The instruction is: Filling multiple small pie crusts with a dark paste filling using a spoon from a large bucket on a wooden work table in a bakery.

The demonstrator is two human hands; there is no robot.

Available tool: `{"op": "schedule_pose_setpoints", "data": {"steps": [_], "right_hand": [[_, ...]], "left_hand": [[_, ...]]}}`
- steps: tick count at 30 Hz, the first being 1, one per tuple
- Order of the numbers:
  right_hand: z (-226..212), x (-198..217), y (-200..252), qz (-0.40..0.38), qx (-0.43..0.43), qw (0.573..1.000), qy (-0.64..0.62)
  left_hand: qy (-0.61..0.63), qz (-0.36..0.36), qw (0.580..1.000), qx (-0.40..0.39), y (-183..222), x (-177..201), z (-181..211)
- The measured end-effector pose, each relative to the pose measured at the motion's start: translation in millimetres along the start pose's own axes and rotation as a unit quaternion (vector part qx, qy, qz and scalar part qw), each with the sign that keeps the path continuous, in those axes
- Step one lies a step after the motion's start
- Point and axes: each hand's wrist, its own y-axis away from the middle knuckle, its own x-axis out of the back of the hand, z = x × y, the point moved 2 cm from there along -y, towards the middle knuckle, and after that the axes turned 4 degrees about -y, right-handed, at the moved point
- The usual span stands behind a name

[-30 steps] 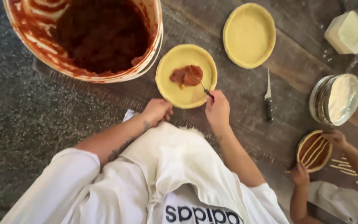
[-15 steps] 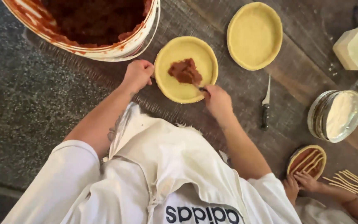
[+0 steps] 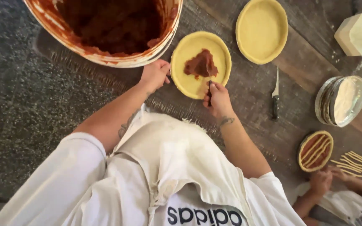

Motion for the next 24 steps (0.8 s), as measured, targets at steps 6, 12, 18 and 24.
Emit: {"op": "schedule_pose_setpoints", "data": {"steps": [6,12,18,24], "right_hand": [[-17.0,25.9,-14.9,-0.089,0.12,0.936,0.319],[-55.6,12.3,-19.4,0.053,0.29,0.776,0.557],[-10.9,21.0,-4.8,-0.06,0.084,0.98,0.172],[-78.7,-5.0,3.9,-0.052,0.418,0.642,0.641]], "left_hand": [[-0.05,-0.006,0.999,-0.017,-26.7,-6.1,-28.5],[-0.097,0.039,0.995,0.002,-25.6,-12.5,-20.1],[-0.075,0.041,0.996,0.008,-34.5,-14.5,-26.8],[-0.053,0.047,0.997,0.006,-34.7,-15.7,-30.4]]}}
